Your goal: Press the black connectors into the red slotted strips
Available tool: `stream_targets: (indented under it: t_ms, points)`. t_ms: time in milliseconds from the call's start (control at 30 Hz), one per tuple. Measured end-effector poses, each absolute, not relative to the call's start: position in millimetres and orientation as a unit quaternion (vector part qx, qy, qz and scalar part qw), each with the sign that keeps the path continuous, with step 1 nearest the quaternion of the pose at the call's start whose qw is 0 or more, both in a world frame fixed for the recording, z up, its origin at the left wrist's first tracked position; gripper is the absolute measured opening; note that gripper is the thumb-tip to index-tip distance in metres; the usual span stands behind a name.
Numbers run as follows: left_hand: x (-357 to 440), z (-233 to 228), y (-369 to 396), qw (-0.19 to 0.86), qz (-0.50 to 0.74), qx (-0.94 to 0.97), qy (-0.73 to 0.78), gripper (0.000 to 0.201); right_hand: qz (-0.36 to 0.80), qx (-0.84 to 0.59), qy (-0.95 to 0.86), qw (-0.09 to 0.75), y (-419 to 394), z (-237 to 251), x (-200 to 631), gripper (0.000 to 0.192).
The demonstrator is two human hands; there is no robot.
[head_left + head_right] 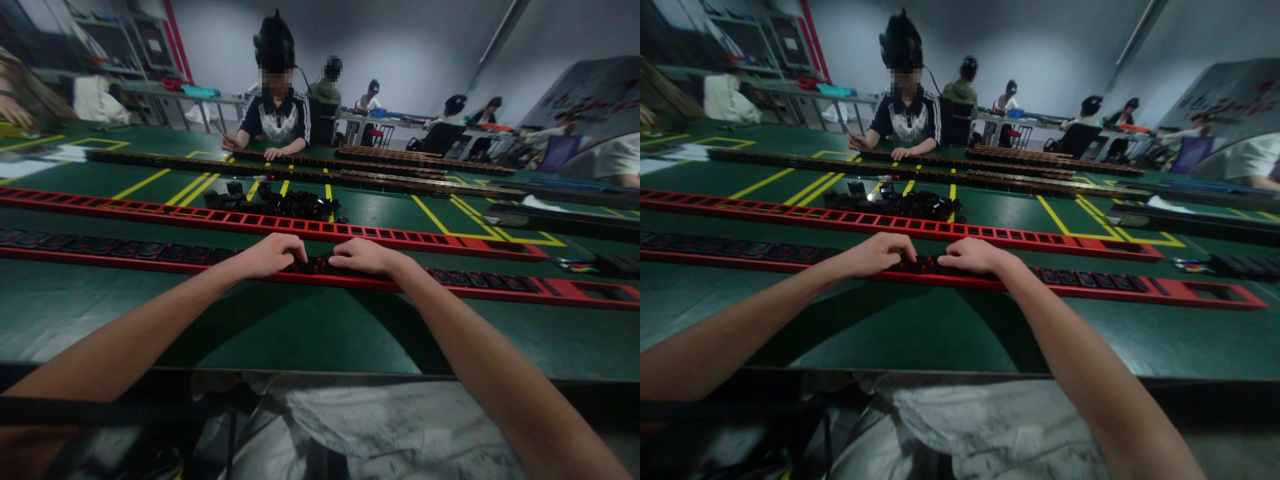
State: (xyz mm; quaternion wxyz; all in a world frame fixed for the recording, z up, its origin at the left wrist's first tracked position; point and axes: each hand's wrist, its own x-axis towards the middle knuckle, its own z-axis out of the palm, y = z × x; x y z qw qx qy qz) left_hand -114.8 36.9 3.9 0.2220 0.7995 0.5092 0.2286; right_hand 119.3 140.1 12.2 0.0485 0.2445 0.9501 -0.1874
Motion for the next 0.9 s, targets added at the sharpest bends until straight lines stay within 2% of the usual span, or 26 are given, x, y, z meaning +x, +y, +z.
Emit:
stream_targets:
  t_ms: [900]
  points:
    - [-115.0, 2.5, 37.0, 0.224, 0.235, 0.798, 0.508, 0.034, -0.179, 0.242, 0.952, 0.052, 140.0, 12.0, 119.9, 0.047]
